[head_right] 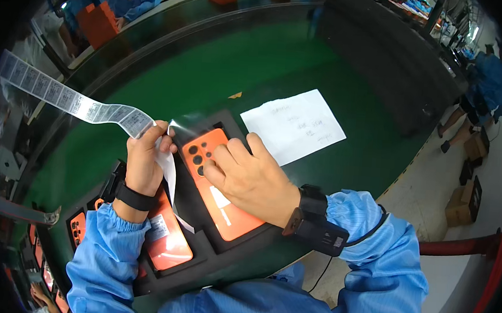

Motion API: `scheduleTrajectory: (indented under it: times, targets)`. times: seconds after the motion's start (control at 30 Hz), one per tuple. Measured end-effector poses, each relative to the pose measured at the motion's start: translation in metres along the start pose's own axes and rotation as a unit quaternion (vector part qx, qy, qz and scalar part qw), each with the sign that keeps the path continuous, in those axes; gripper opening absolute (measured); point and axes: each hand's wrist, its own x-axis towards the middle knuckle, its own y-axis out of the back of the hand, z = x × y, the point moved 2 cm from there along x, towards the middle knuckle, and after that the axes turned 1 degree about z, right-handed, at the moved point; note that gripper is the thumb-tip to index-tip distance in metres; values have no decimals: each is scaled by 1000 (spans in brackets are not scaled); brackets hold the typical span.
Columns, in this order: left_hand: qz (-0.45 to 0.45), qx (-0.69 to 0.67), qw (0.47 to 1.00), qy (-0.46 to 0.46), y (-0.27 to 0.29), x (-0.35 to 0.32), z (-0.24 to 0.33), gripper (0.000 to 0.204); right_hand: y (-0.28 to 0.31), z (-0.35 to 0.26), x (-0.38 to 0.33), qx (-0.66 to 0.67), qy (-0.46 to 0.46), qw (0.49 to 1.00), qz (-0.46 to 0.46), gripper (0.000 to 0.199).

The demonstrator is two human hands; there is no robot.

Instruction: Applying regulatory labels to the back of orange mobile phones on an assembly line.

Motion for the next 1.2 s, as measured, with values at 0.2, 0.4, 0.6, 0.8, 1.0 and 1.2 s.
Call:
scheduleTrajectory:
  times: [0.2,0.4,0.6,0.8,1.0,1.2]
  targets:
    - [-88,0,993,85,15,-13,14,7,24,-19,-5,14,-18,992,123,22]
    - [-401,91,888,208,8,-27,16,17,109,-9,-8,332,127,893,276,18]
    - [-438,274,829,216,-8,-59,29,19,135,-65,-56,472,228,847,86,17]
    - [-257,325,883,220,56,-94,104,19,159,-1,-78,743,-385,544,67,25]
    - [8,499,852,157,177,-166,171,42,-37,28,-52,669,-227,707,37,84]
    - [144,549,803,180,235,-222,121,53,-61,12,-36,824,-266,499,-27,86]
